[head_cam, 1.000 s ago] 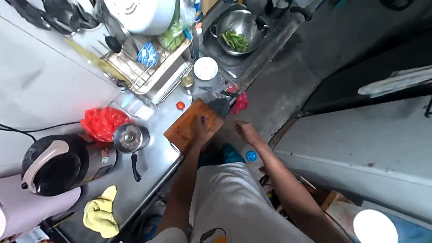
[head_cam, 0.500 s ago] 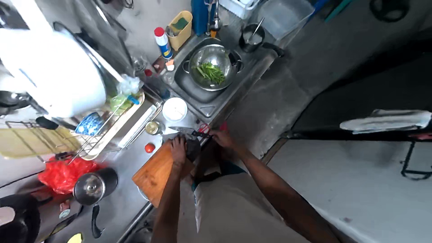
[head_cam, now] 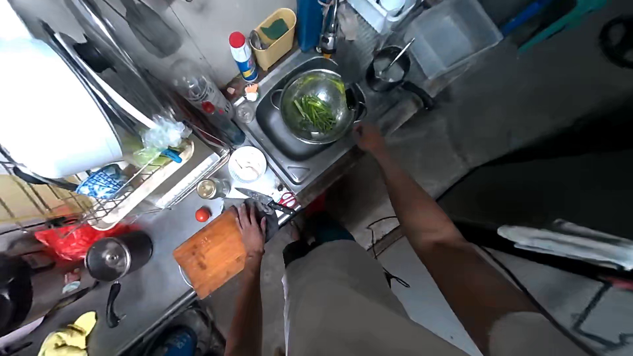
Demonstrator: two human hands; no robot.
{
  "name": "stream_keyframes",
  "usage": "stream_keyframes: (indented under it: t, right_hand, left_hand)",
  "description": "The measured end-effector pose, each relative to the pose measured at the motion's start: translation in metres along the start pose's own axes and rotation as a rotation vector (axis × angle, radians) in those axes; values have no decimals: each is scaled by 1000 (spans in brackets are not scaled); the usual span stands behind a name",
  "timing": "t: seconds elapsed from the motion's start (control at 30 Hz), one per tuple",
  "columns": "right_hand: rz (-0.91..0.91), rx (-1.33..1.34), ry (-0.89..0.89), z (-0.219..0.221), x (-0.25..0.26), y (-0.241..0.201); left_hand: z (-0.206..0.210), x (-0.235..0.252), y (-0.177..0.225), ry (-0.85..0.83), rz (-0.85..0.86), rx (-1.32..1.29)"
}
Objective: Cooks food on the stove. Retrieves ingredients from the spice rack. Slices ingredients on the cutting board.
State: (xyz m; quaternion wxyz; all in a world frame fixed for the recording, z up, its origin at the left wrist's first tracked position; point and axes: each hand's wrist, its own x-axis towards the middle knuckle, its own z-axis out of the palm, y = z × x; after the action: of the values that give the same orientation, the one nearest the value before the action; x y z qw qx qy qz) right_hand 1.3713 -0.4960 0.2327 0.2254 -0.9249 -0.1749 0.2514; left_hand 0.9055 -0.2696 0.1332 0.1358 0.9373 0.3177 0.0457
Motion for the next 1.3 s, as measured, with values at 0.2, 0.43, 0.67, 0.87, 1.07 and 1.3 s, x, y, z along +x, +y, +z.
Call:
stream_keyframes:
  t: [0.2,0.43,0.67,0.87,1.07,1.3]
  right_hand:
    - [55,-45,171,-13,124,-10]
    - [114,-175,211,-5,169,-32]
    - [126,-235,116,-2,174,-27]
    - [57,-125,152,-10,162,-34]
    - [135,-99,245,-15,107,-51]
    - [70,-40,266,11,-38,-40]
  left_hand:
    - [-2,-7,40,4,-228,53]
    - [-9,11,88,112,-483,-155]
    - [-21,3,90,144,-543,-237]
    - [-53,7,47,193,-600,-309]
    - [-77,44,-75,161,-699,-190]
    - [-81,75,-167,-112,-563,-294]
